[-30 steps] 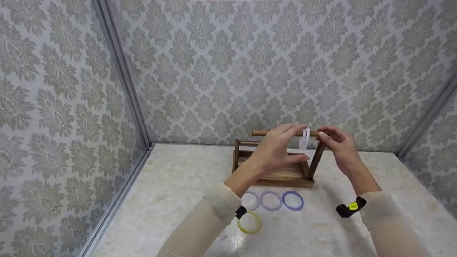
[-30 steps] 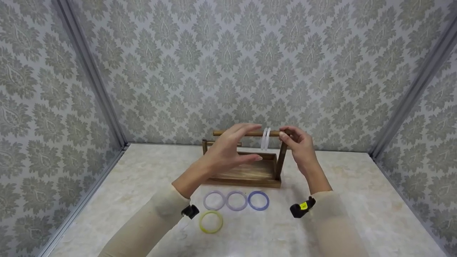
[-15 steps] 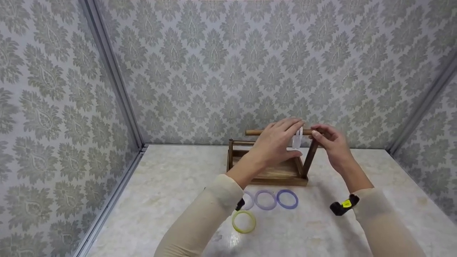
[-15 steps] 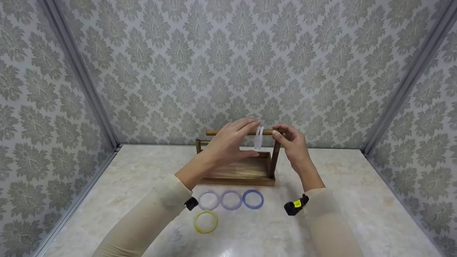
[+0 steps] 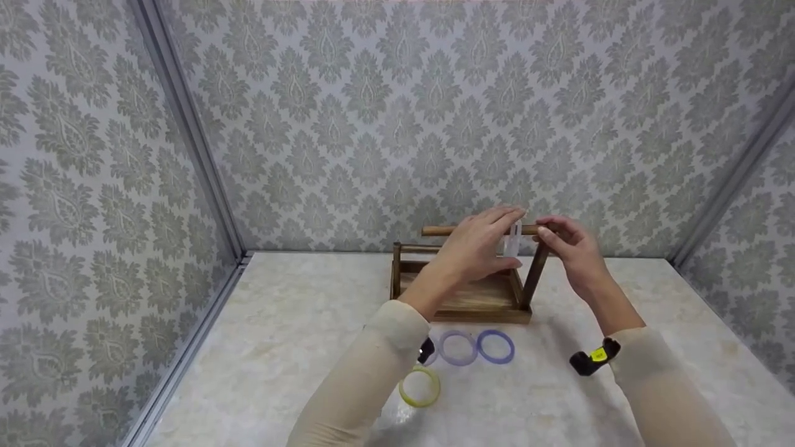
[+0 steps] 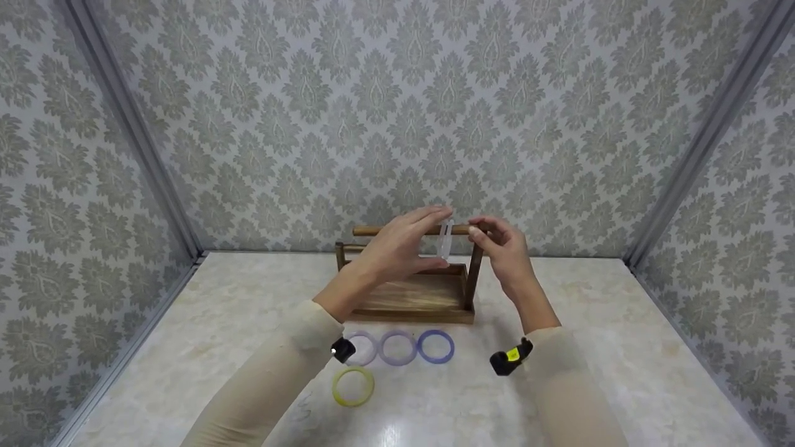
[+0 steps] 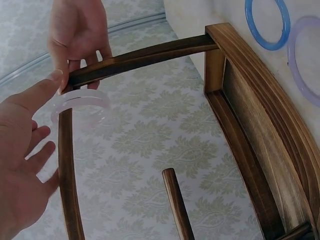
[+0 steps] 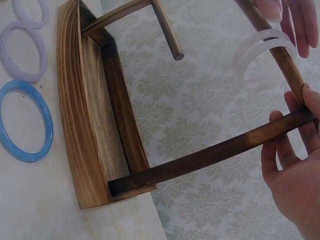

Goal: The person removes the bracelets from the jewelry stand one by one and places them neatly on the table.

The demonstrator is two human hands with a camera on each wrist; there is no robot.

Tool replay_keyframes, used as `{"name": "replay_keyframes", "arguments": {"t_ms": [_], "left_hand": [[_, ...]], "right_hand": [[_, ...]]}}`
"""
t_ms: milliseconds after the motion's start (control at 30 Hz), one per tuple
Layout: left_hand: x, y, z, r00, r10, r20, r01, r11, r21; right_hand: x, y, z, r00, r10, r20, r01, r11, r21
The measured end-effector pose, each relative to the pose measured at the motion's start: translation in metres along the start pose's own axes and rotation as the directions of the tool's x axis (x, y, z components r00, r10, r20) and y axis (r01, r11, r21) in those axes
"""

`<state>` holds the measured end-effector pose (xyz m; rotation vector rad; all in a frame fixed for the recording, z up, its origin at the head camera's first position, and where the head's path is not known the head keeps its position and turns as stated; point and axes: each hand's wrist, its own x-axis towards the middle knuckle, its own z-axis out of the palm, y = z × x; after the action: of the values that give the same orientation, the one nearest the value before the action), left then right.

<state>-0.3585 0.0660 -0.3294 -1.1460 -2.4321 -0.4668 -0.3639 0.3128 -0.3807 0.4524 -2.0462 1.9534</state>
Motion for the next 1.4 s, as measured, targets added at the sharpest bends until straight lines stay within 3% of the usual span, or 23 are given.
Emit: {"name": "replay_keyframes", "arguments": {"t_ms": [133, 300, 633, 1167, 1400], "left_hand": [[0.003, -0.005, 0.003, 1.0, 0.025, -0.015, -0.025, 0.999, -0.032], [0.005, -0.008, 0.009, 1.0, 0.014, 0.02, -0.014, 0.999, -0.029], [0.008, -0.005, 0.019, 1.0, 0.008, -0.009, -0.007, 0.996, 0.087], [0.005, -0.005, 0.018, 0.998, -0.01, 0.054, 0.006, 0.997, 0.074], [0.005, -0.005, 0.016, 0.999, -0.008, 0.045, 0.004, 0.997, 0.074]], "right_hand": [[0.0, 0.001, -0.001, 1.0, -0.006, 0.011, 0.006, 1.0, -0.002], [0.001, 0.002, -0.001, 1.0, -0.01, 0.01, 0.01, 1.0, 0.006], [-0.001, 0.0, -0.002, 1.0, -0.009, 0.005, 0.009, 1.0, 0.01], [-0.002, 0.002, -0.002, 1.0, 0.001, -0.001, -0.001, 1.0, 0.011], [0.0, 0.0, 0.0, 1.0, 0.001, 0.001, -0.001, 1.0, 0.003]]}}
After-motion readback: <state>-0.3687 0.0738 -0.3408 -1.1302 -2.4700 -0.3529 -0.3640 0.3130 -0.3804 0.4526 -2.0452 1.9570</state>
